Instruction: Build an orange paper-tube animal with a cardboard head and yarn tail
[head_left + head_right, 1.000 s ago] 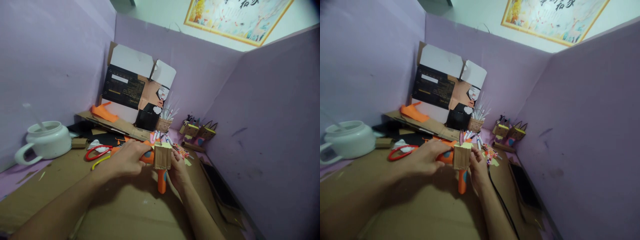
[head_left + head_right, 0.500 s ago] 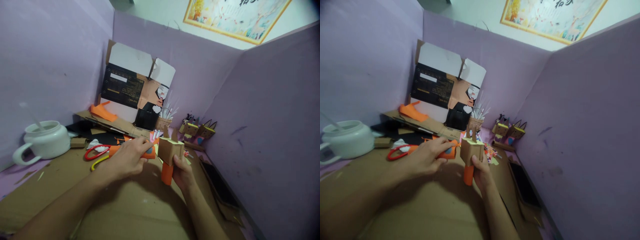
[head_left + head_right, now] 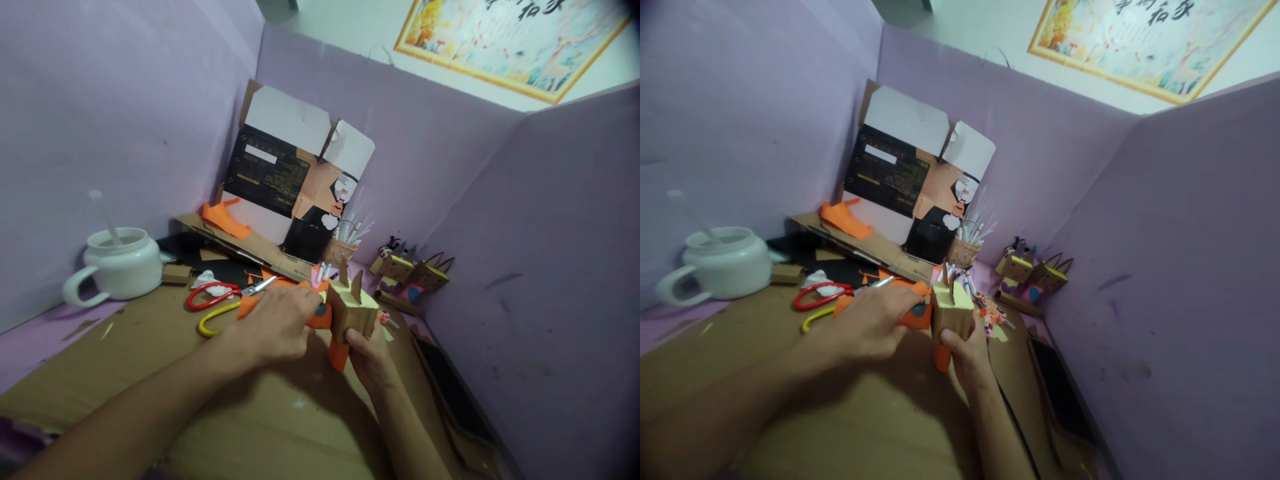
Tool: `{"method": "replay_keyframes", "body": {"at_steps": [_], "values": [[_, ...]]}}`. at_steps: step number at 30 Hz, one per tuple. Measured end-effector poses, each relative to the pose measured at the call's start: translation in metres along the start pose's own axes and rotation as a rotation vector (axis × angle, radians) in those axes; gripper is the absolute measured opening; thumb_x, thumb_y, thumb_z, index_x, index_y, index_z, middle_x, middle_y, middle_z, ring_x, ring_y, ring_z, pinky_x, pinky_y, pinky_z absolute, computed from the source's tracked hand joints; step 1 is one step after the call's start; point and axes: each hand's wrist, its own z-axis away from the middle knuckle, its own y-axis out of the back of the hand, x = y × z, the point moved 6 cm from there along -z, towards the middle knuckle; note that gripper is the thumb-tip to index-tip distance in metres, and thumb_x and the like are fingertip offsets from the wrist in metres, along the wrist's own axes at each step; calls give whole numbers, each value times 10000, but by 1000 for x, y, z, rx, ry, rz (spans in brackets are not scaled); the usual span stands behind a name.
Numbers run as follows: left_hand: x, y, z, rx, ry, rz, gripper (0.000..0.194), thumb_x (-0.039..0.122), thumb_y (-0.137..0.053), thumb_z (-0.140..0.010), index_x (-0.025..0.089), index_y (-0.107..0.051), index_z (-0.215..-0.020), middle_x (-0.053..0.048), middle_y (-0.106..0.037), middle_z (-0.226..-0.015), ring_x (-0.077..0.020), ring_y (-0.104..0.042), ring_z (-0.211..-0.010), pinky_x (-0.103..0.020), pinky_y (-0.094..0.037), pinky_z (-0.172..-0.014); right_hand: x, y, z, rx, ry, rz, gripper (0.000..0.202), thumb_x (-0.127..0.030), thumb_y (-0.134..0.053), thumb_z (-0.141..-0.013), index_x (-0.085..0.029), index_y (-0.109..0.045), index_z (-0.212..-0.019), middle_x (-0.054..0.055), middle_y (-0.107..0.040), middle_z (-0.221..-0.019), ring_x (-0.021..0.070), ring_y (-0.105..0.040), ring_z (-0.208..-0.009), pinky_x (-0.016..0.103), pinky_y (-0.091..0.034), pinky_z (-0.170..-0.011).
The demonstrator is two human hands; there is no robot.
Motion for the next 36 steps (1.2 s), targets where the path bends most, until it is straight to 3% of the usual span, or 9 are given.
{"method": "replay_keyframes", "body": {"at_steps": [4, 8, 17, 21, 25, 29, 32, 36], "values": [[0, 0, 0, -16, -4, 3, 222, 121, -458, -663, 197, -497, -867, -61, -604, -871, -234, -579, -793, -294, -378, -588, 3, 0, -1, -12, 40, 91, 737, -254, -815, -504, -226, -500, -1169, 31, -664, -923, 198, -599, -809, 289, -466, -701], [-3, -4, -1, -12, 14, -15, 205, 90, -454, -616, 194, -486, -789, -53, -602, -819, -221, -580, -744, -281, -354, -560, 6, 0, -1, -20, 70, 168, 839, -264, -819, -506, -247, -425, -1247, 48, -630, -1060, 213, -581, -900, 307, -463, -745], [-4, -7, -1, 27, -5, 18, 236, 82, -453, -598, 191, -527, -794, -46, -623, -803, -222, -590, -726, -269, -332, -537, 6, -4, 0, -4, 79, 182, 828, -277, -816, -508, -248, -432, -1242, 56, -638, -1083, 219, -590, -899, 314, -465, -750], [-11, -1, -3, 26, 58, 134, 216, 148, -502, -658, 195, -587, -851, -41, -646, -830, -222, -590, -759, -269, -354, -590, 1, 1, -2, 43, 52, 93, 701, -282, -801, -516, -223, -526, -1158, 50, -677, -985, 223, -610, -840, 337, -467, -752], [-30, 0, -8, -48, 193, 498, 355, 291, -602, -659, 191, -627, -999, -32, -658, -929, -220, -584, -842, -261, -393, -685, -14, 16, 0, 120, 14, -111, 474, -351, -751, -573, -250, -626, -1019, 28, -706, -884, 224, -627, -811, 392, -472, -811], [-35, -10, -10, -219, 234, 891, 280, 292, -575, -674, 159, -655, -906, -3, -640, -820, -167, -559, -732, -225, -377, -617, -24, 8, 5, -69, -64, -177, 561, -356, -801, -441, -246, -664, -974, 48, -715, -797, 283, -637, -833, 408, -512, -728], [-37, -16, -8, -266, 292, 972, 195, 276, -582, -662, 138, -652, -780, 14, -591, -693, -129, -501, -626, -216, -331, -562, -23, -4, 11, -225, -131, -113, 696, -370, -824, -368, -210, -656, -1024, 84, -715, -816, 317, -635, -850, 403, -516, -692], [-38, -24, -8, -293, 321, 1019, 213, 248, -576, -655, 130, -669, -806, -2, -596, -712, -128, -495, -625, -221, -343, -566, -14, -6, 17, -309, -194, 16, 729, -402, -843, -329, -161, -670, -996, 105, -708, -826, 294, -647, -751, 347, -505, -603]]}}
